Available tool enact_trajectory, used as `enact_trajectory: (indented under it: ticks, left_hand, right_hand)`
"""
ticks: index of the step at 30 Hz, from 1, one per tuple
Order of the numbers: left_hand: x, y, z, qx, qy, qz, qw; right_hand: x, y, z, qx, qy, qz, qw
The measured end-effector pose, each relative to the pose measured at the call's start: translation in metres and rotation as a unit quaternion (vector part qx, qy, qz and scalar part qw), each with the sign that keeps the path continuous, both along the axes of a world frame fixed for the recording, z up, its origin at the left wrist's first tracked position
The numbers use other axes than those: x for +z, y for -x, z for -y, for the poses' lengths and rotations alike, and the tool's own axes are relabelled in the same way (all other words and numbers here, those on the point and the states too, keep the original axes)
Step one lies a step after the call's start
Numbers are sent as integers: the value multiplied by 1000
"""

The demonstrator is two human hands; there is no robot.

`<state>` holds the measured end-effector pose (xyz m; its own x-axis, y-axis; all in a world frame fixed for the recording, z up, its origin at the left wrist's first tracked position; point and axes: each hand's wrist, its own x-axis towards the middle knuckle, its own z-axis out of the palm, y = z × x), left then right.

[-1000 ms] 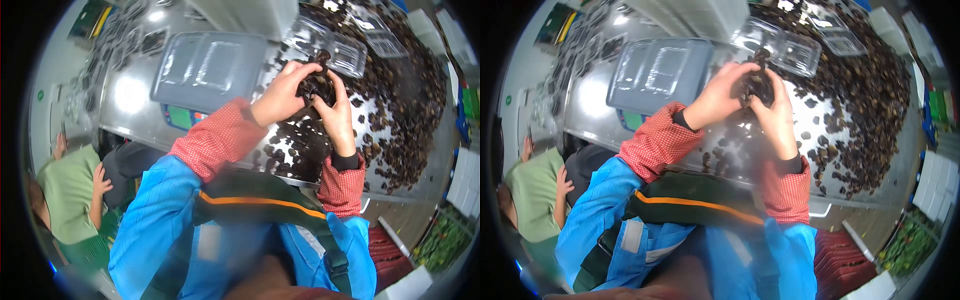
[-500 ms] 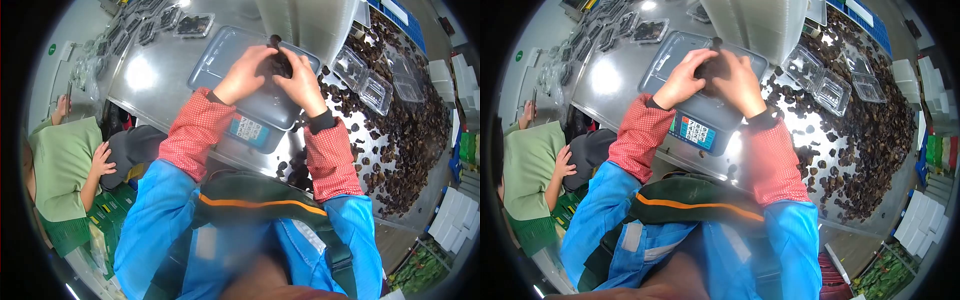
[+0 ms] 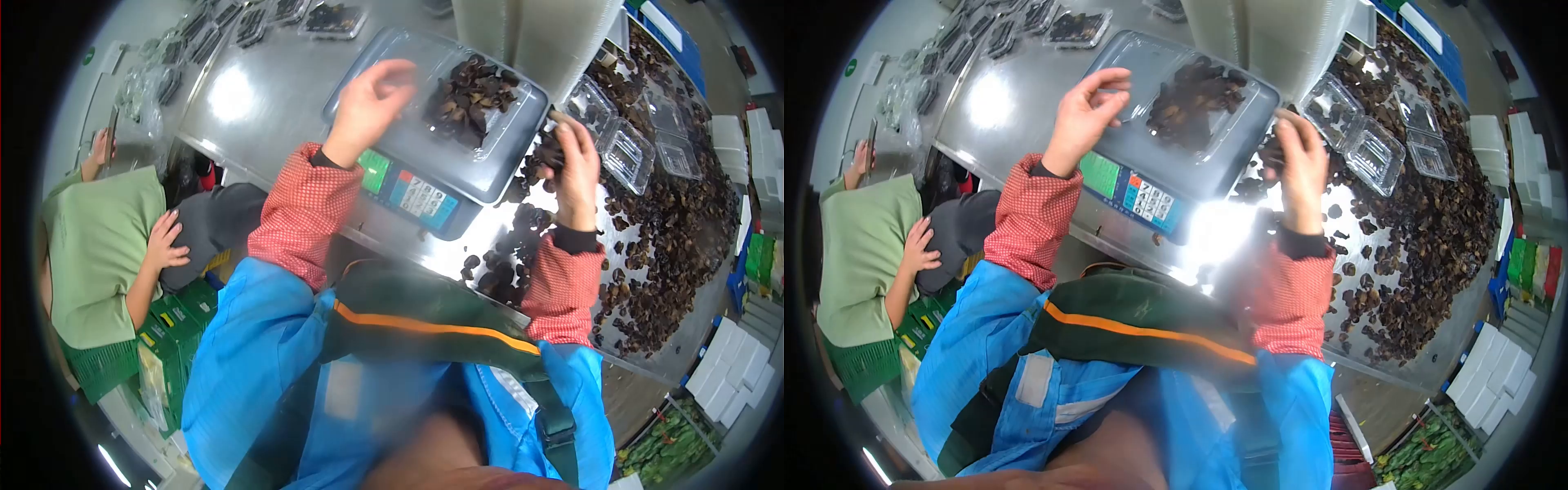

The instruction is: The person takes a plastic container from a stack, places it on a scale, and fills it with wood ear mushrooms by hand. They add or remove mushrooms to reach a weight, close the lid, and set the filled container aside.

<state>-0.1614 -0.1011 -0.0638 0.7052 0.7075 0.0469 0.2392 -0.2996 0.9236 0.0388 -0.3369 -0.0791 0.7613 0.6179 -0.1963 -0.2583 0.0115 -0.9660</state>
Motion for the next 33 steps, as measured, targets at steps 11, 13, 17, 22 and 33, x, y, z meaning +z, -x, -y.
enact_trajectory:
  ticks: [11,13,17,22,33]
  left_hand:
    - [-16,56,-7,117,314,119,935]
    - [-17,53,-1,110,319,112,935]
    - [-15,42,11,101,331,97,933]
    - [-19,44,16,90,351,80,928]
    - [-28,51,12,86,460,146,872]
  right_hand:
    - [-13,-4,52,-20,132,73,988]
    - [-5,-2,23,5,107,151,983]
    - [18,14,-51,52,60,292,953]
    - [-15,9,-88,18,178,468,866]
    - [-23,-12,9,-66,-57,-70,994]
